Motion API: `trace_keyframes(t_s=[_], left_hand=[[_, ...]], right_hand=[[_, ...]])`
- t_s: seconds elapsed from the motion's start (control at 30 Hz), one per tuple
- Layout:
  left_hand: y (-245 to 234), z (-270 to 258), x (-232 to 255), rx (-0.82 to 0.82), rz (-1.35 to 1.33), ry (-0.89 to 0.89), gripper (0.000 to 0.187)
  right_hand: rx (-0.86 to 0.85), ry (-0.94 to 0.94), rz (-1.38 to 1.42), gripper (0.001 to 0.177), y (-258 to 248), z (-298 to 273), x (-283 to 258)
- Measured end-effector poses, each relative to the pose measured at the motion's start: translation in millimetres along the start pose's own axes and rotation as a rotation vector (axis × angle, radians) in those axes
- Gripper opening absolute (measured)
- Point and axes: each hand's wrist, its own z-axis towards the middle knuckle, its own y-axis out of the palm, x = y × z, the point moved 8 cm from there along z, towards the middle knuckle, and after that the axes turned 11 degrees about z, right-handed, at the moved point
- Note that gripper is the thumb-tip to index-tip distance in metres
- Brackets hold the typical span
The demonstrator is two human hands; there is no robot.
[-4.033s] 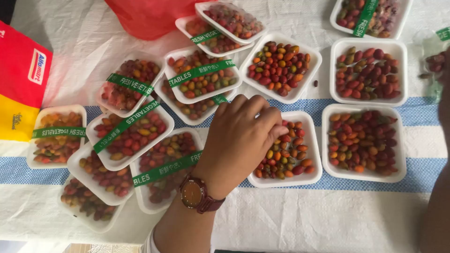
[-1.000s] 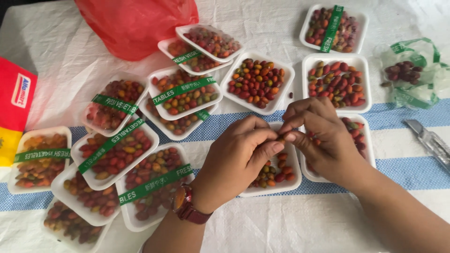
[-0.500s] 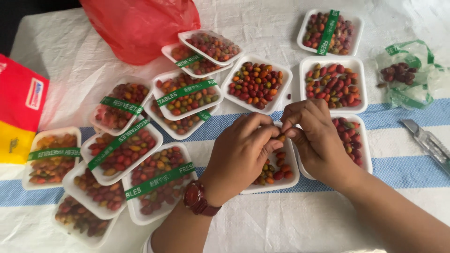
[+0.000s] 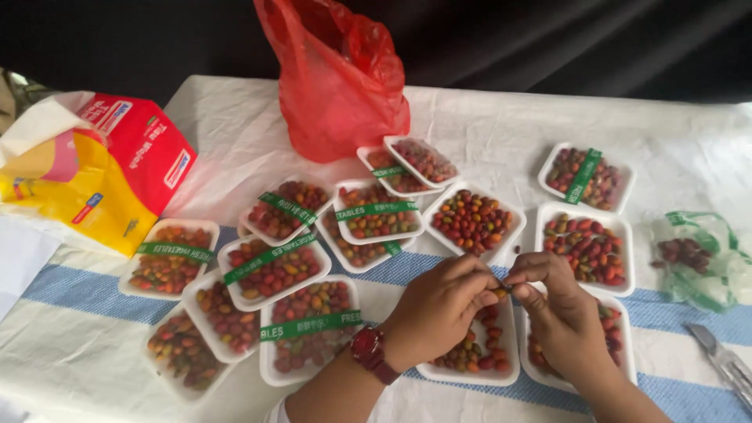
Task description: Sort and clean small fruits into styrofoam trays for packaging
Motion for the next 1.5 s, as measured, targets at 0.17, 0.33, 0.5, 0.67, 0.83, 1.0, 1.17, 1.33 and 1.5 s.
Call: trace_keyframes(t_s=[0.17,0.33,0.5,0.67,0.83,1.0,1.17,1.33,1.5], left_hand=[[-2,1,-3,0.000,-0.056,-0.062,0.018],[15,1,-18,-0.043,-0.264,-0.058,0.028],[23,-8,-44,-0.089,-0.136,-0.338,0.041],[10,-3,-32,-0.018,-0.058,-0.281,0.024],[2,1,-22,0.046,0.096,-0.144,0.025],[8,0,-23,0.032,0.213,-0.033,0.024],[12,2,-14,-0.081,-0.033,-0.004,0.028],[-5,9,5,-0.015,0.003,-0.013,0.014],[-6,-2,4,0.184,0.445,0.119,0.019]], right_hand=[[0.001,-0.120,0.024,0.028,6,2,-16],[0.011,-0.222,0.003,0.026,4,10,-38],[0.026,-0.224,0.014,0.025,2,11,-47],[0.019,-0.230,-0.037,0.024,4,10,-48],[-0.004,-0.242,-0.108,0.031,5,12,-55],[-0.067,-0.193,-0.051,0.030,3,13,-45],[-0.197,-0.101,0.127,0.030,5,11,-35],[-0.248,-0.036,0.158,0.030,6,6,-18],[-0.205,0.098,0.222,0.016,12,-1,14]])
